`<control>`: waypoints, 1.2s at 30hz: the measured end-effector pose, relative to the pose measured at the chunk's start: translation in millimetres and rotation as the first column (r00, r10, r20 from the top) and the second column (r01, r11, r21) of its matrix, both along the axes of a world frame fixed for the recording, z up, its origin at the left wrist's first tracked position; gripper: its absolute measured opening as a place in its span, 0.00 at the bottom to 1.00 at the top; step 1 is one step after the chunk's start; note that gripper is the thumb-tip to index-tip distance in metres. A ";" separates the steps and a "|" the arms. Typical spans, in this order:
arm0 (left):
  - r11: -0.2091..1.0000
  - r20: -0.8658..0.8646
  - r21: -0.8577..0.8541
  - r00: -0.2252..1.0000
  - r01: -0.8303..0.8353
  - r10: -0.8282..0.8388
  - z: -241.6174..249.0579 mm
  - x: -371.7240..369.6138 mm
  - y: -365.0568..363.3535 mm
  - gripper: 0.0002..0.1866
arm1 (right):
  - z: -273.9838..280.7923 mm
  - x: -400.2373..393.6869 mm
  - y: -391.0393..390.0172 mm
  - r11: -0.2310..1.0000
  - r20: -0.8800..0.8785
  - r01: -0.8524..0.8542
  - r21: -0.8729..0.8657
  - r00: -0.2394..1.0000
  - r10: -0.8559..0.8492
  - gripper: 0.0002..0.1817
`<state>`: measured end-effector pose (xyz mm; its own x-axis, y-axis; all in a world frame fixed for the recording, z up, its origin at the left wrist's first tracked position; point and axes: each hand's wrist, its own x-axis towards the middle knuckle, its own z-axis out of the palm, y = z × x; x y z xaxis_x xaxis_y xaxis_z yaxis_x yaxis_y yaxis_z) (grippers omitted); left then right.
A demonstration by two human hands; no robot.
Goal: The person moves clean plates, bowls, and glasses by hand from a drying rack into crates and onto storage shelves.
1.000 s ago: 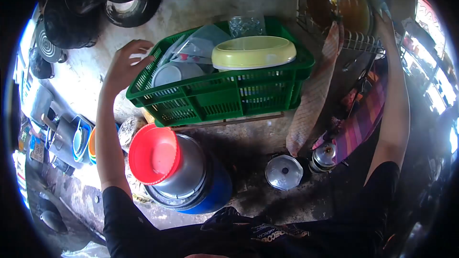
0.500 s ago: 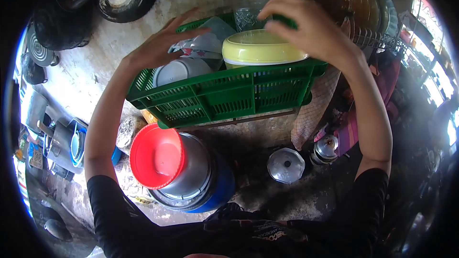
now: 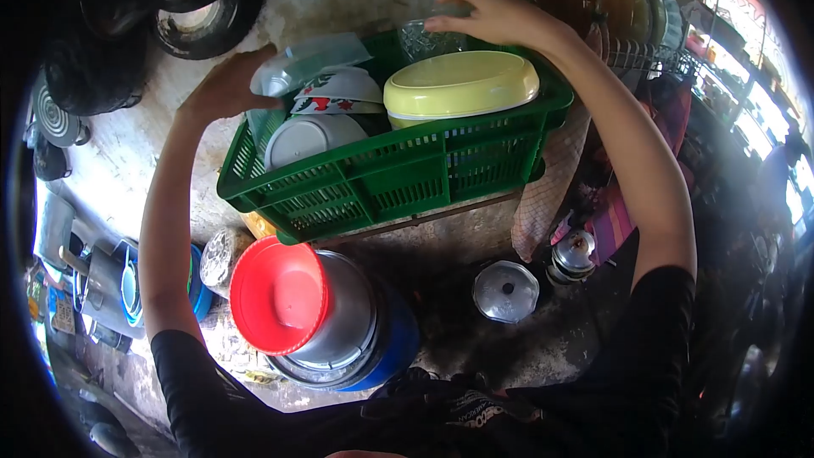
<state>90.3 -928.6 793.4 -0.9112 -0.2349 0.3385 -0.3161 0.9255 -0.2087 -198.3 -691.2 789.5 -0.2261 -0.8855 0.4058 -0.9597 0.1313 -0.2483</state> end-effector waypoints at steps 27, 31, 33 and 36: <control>0.940 0.303 0.036 0.892 0.340 -0.335 -38.4 -93.3 102.7 0.36 | 65.4 -20.1 -19.3 0.914 0.086 0.300 -0.273 0.954 -0.288 0.56; 0.867 0.035 0.088 0.868 0.491 -0.495 -54.8 -107.2 85.0 0.31 | 75.0 -16.9 -13.7 0.969 0.181 0.214 -0.123 0.965 -0.190 0.62; 0.884 0.058 0.010 0.882 0.468 -0.468 -44.6 -108.0 78.6 0.27 | 64.3 5.2 -12.8 0.953 0.267 0.300 -0.034 0.922 -0.281 0.46; 0.915 -0.042 -0.054 0.915 0.400 -0.402 -13.5 -83.1 99.0 0.20 | 35.0 -33.2 -47.2 0.959 0.183 0.253 0.129 0.944 -0.273 0.57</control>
